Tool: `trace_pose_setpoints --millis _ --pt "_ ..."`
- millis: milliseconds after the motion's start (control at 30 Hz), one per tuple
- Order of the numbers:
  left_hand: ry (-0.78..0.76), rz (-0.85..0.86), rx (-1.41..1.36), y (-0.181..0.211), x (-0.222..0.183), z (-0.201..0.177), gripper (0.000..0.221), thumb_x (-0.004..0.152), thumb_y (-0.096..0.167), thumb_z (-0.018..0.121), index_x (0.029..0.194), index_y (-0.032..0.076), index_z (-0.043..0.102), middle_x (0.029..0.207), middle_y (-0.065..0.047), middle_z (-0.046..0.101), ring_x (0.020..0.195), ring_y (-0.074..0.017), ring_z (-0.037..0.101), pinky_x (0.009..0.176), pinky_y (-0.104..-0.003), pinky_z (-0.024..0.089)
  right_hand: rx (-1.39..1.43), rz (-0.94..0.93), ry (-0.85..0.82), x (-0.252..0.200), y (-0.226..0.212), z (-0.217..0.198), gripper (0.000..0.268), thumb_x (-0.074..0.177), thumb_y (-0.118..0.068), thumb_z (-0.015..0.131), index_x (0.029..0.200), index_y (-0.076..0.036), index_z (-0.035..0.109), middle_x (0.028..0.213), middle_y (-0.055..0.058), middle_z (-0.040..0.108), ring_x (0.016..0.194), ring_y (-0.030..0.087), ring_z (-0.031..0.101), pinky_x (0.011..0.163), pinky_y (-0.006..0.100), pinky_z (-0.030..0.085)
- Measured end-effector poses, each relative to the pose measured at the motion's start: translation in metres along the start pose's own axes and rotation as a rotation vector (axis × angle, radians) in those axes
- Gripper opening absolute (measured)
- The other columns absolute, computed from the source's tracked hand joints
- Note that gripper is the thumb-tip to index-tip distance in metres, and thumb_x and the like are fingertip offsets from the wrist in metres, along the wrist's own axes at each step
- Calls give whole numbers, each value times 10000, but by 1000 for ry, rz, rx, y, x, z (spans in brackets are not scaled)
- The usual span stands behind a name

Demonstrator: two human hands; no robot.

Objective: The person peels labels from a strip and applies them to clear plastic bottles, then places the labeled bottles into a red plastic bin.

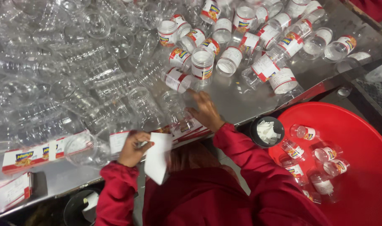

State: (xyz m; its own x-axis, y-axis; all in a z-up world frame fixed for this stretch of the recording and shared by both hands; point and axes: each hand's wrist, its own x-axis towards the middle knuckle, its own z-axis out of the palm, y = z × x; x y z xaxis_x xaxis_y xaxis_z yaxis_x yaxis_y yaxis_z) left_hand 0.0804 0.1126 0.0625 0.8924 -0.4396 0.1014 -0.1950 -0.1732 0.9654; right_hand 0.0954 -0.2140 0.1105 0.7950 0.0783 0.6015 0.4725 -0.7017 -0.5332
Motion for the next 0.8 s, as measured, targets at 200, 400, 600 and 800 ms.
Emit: trace_pose_setpoints --millis 200,400,600,800 --pt "-100 -108 -35 -23 8 -27 159 847 -33 743 997 12 714 884 -43 795 832 -111 702 841 -282 527 -91 25 -44 -7 35 29 574 844 -11 706 1394 -124 590 1132 196 645 1102 420 610 920 493 522" --pt "-128 -110 -11 -27 2 -26 176 829 -33 759 992 11 708 903 -41 793 883 -96 710 920 -295 506 -110 -115 100 -36 29 -5 589 863 -91 754 1416 -76 552 1115 169 633 1021 369 597 907 470 516" --pt "-151 -150 -102 -14 -1 -38 130 868 -21 743 993 14 736 900 -48 805 854 -109 696 905 -308 514 -319 51 71 -29 35 -53 909 764 -358 908 1479 -26 456 1124 210 510 1042 393 502 911 508 454" --pt "-172 -103 -88 -19 0 -38 131 859 -32 742 982 8 720 915 -43 804 886 -97 701 912 -298 516 45 46 -239 -35 7 -33 898 707 -389 880 1473 -84 524 1033 117 567 914 293 601 808 432 515"
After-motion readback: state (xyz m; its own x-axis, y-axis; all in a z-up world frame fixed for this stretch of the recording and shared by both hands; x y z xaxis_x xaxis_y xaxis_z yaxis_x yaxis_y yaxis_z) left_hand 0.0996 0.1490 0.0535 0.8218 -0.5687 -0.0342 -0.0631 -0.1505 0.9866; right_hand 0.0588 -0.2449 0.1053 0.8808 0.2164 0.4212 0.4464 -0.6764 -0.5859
